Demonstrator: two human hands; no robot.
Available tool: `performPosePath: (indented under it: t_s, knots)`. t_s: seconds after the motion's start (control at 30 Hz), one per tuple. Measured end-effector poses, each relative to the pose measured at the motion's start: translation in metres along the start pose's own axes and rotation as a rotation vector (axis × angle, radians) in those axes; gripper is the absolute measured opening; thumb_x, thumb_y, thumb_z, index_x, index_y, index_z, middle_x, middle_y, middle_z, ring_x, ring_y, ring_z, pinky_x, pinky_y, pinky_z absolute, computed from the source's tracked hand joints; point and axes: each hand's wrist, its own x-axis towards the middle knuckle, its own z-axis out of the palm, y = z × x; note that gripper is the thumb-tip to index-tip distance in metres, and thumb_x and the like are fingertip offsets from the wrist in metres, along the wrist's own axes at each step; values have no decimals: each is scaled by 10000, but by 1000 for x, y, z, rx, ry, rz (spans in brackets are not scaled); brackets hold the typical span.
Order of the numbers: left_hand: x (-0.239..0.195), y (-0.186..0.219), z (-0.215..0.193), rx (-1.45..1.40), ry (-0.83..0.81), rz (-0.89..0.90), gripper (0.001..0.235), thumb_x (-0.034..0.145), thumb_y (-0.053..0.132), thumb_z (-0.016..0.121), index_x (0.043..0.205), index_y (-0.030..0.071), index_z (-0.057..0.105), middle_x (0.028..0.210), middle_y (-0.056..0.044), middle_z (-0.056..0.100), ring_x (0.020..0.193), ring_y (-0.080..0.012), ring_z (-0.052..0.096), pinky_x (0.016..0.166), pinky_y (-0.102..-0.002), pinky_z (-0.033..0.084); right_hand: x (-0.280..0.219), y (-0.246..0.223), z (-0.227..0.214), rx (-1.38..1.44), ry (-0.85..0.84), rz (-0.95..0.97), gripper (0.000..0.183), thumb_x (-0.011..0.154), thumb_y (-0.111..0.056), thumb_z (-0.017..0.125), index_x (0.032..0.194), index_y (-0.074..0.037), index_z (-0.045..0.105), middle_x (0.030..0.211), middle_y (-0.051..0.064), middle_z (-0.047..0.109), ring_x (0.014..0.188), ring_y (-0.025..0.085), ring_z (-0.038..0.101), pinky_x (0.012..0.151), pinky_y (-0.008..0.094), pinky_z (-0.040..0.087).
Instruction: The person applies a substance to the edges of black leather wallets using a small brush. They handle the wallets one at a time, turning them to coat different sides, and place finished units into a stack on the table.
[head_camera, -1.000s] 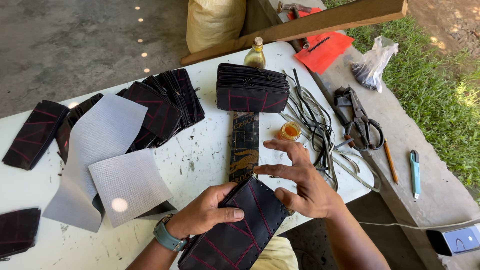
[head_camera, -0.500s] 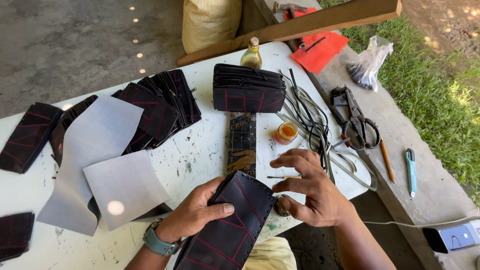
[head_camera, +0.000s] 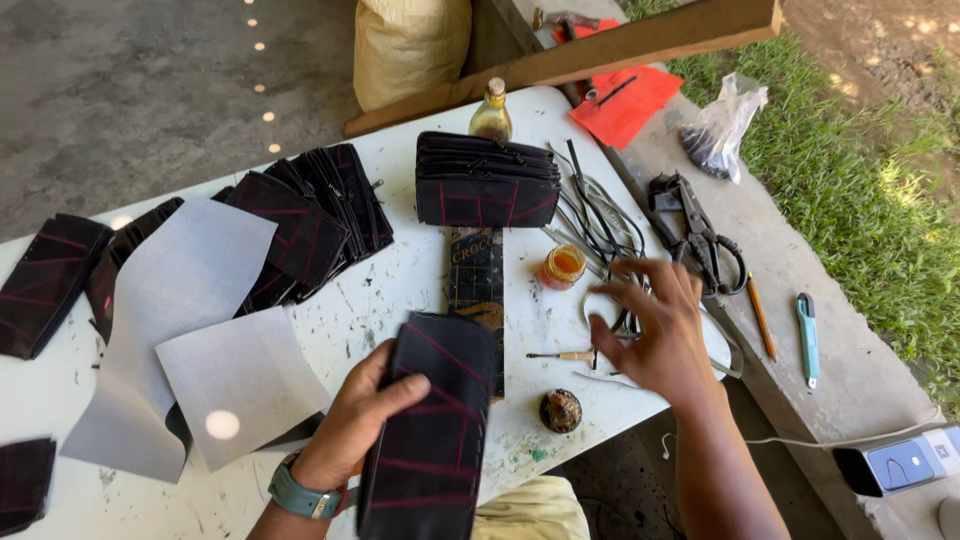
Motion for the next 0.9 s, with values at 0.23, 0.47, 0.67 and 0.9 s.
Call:
performPosePath:
  t_s: [0.23,0.47,0.67,0.9]
  knots:
    - [-5,-30,15,53,-1,153,525,845,80,757,1322,-20,560,1159,-155,729,1042,-225,715,923,-393,608,46,48,61,-346,-296,-3,361,687,-261,804,1039,-180,801,1277,78,594,1234,272,480,1004,456,359]
    - [0,-36,14,282,74,276,437,922,131,699,1318,-11,583,1142,-114,740,1022,-154,698,892,-326,588,51,63,71,-346,-379,-8,247,743,-277,794,968,-175,795,1261,43,603,1237,253,494,1008,448,356]
    - [2,-35,9,239,91,283,396,910,114,709,1270,-28,630,1117,-123,757,1007,-171,713,886,-328,596,45,42,44,80,-347,10,403,768,-385,742,1085,-137,757,1315,65,583,1319,279,485,1109,487,346]
    - [3,-38,14,237,44,279,402,916,83,699,1291,-36,619,1166,-145,750,1054,-178,710,915,-321,590,11,-12,34,951,-496,-13,760,817,-491,656,1436,-51,638,1573,219,415,1516,375,364,1250,551,262]
